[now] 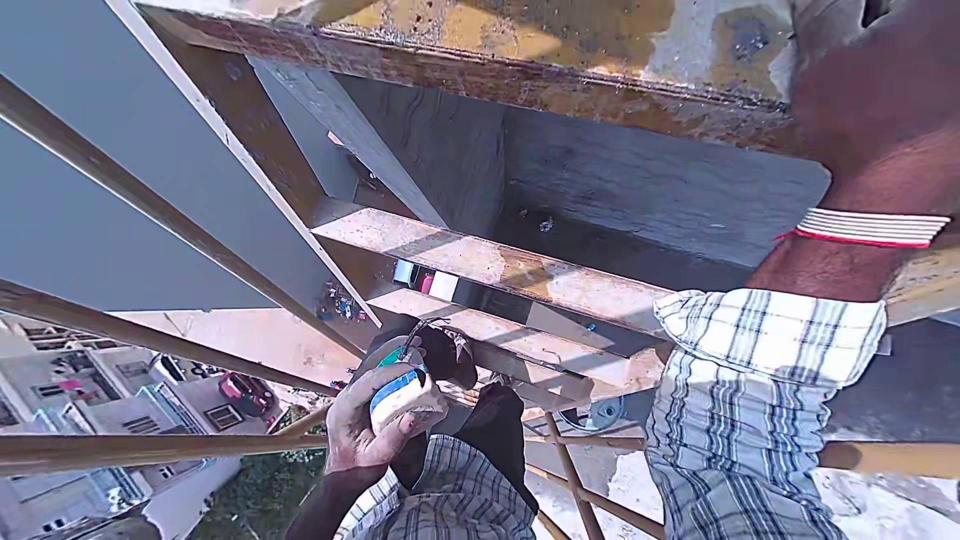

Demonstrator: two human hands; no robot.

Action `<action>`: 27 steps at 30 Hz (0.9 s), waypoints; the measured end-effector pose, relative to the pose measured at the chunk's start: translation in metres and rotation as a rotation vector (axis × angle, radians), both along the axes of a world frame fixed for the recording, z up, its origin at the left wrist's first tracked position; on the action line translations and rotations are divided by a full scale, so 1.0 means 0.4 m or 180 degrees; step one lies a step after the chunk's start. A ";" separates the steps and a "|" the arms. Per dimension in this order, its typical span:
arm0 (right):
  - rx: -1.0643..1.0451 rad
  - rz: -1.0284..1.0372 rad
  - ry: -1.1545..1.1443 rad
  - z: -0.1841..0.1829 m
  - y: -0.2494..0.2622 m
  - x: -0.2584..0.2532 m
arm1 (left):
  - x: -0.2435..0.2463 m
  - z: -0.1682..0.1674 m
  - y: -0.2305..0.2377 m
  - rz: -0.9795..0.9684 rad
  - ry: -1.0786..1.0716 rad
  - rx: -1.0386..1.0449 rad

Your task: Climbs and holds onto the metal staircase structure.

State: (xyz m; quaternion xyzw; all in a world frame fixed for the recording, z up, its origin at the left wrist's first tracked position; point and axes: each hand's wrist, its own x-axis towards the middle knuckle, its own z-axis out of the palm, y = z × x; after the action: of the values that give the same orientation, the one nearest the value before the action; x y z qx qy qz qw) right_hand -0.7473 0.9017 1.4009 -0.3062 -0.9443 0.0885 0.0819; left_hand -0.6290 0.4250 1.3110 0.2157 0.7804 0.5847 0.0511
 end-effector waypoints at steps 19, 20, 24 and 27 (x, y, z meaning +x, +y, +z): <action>-0.0134 0.0330 -0.0026 0.096 -0.051 0.033 | -0.374 0.673 0.098 -0.0583 0.0531 0.0146; -0.0137 0.0348 -0.0024 0.098 -0.052 0.033 | -0.374 0.684 0.100 -0.0557 0.0498 0.0160; -0.0161 0.0395 -0.0029 0.098 -0.053 0.040 | -0.360 0.698 0.123 -0.0441 0.0401 0.0237; -0.0180 0.0495 0.0006 0.101 -0.045 0.055 | -0.318 0.698 0.166 -0.0422 0.0342 0.0308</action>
State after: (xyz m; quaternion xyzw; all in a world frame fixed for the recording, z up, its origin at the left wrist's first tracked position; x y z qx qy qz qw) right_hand -0.7253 0.8839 1.4414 -0.2339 -0.9623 0.1215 0.0670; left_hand -0.7564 0.4913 1.5903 0.3002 0.7369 0.6046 0.0373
